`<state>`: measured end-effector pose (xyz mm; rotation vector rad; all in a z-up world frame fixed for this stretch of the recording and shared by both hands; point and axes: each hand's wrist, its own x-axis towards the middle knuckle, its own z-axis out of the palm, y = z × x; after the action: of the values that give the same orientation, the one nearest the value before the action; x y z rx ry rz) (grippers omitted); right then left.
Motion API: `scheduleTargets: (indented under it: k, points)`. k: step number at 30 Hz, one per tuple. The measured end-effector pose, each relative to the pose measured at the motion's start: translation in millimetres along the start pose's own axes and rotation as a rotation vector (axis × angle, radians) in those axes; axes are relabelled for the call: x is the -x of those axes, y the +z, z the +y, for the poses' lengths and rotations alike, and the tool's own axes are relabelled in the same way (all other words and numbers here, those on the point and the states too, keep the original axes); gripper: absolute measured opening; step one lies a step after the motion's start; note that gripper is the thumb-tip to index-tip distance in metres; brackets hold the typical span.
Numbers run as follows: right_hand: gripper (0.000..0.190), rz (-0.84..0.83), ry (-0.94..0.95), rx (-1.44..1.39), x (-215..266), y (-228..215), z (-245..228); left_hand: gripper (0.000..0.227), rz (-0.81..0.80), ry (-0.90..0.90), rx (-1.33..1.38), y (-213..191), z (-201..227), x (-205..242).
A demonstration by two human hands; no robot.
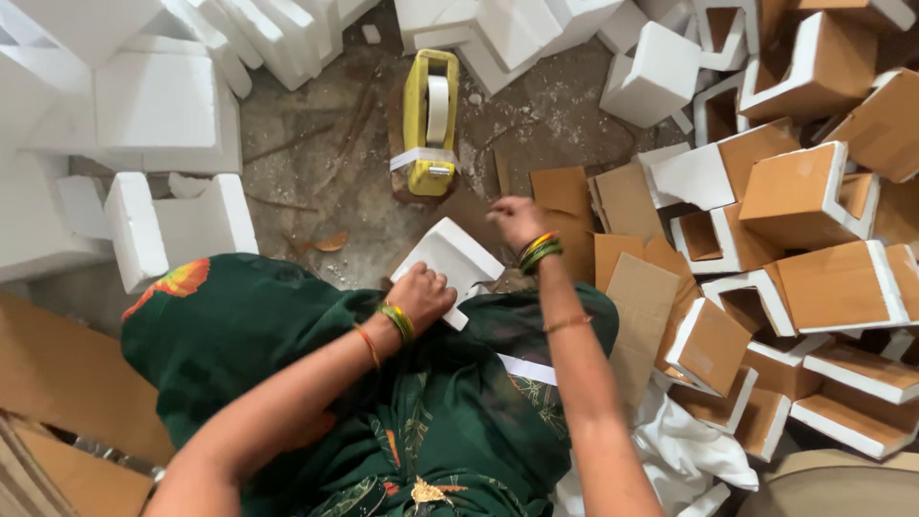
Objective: The person sits on the floor and assembles small cardboard boxes by inserting white foam inserts into the cardboard shells. They use a handheld tape dispenser to seal the boxes after assembly.
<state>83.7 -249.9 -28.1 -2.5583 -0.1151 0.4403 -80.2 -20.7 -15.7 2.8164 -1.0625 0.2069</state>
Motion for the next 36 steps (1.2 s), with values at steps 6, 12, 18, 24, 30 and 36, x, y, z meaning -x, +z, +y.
scheduleTargets:
  k: [6,12,18,24,30,36]
  points:
    - [0.021,0.123,-0.192,-0.084,29.3,29.0,-79.3,0.008,0.013,-0.29,0.077,10.0,7.5,-3.7]
    - [0.028,0.407,-0.108,-0.291,18.3,47.9,-97.2,0.016,0.014,-0.361,0.127,5.1,-21.9,-30.2]
    - [0.045,0.349,-0.479,-0.053,19.6,45.1,-76.8,0.013,0.001,-0.381,0.084,-5.8,-21.6,-22.9]
    - [0.049,0.382,-0.593,-0.226,15.8,52.2,-51.4,0.108,0.42,-0.738,1.067,-20.5,-92.2,-0.7]
    - [0.051,0.32,-0.582,-0.369,48.6,21.5,-84.4,0.112,0.215,-0.942,1.045,3.0,-104.6,-8.2]
    - [0.058,0.357,-0.521,-0.384,68.3,6.5,-103.2,0.07,0.263,-1.04,1.224,23.7,-98.4,-7.4]
